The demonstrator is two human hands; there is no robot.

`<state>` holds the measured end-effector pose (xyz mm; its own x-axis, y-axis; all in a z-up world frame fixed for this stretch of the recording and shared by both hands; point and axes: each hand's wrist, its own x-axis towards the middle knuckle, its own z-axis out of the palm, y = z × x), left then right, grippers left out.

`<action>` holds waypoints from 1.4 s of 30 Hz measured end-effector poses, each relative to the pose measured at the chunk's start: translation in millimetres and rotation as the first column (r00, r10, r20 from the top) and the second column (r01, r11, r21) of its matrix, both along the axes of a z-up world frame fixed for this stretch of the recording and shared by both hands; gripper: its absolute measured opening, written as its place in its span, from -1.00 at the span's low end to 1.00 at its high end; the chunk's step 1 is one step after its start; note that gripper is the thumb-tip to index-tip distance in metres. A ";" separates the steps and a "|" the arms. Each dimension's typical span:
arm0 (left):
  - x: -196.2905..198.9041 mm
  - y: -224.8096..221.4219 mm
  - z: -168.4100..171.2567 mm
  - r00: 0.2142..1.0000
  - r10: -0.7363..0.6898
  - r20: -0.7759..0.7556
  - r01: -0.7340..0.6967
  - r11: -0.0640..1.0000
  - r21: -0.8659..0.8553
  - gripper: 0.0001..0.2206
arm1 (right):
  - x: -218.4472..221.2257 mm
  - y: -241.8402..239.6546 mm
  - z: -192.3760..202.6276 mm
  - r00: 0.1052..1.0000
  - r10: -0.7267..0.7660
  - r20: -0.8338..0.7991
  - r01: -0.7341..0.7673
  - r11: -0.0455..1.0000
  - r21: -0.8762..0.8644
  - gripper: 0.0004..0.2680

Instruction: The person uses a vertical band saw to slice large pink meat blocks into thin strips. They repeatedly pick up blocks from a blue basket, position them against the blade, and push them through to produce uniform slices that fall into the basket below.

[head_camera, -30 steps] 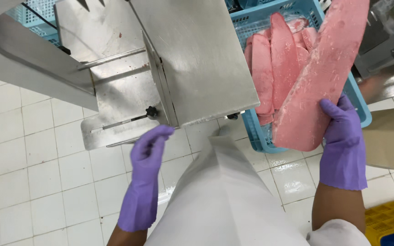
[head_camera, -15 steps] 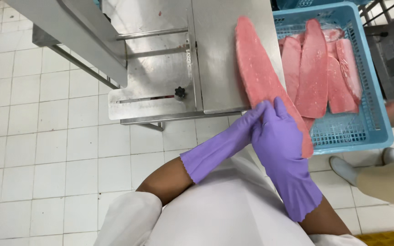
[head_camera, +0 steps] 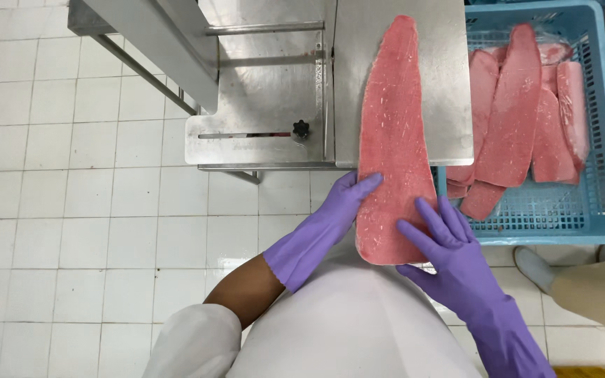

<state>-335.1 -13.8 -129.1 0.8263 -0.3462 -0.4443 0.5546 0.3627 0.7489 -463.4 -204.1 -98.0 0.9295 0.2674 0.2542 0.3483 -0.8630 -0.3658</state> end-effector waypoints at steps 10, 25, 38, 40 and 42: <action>-28.6 42.5 -6.6 0.976 -0.216 0.034 0.217 0.976 -0.022 -0.62 | 27.8 12.0 -2.1 0.990 0.021 0.138 -0.018 1.000 -0.019 -0.45; -51.1 66.4 -31.4 0.991 -0.136 -0.001 0.136 0.991 -0.012 -0.67 | 21.3 26.6 1.7 0.992 0.115 0.062 -0.114 0.993 -0.014 -0.44; -20.3 57.4 -29.5 0.999 -0.023 0.023 0.026 0.991 -0.127 -0.63 | 74.7 22.3 14.6 0.985 0.125 0.119 -0.118 0.991 -0.066 -0.39; -7.8 56.5 -26.1 0.999 -0.025 0.035 0.031 0.986 -0.167 -0.63 | 93.8 18.1 18.8 0.984 0.140 0.110 -0.131 0.988 -0.084 -0.38; 1.8 56.6 -20.2 0.998 -0.026 0.052 0.037 0.978 -0.205 -0.63 | 117.1 13.8 20.9 0.982 0.154 0.106 -0.143 0.984 -0.101 -0.38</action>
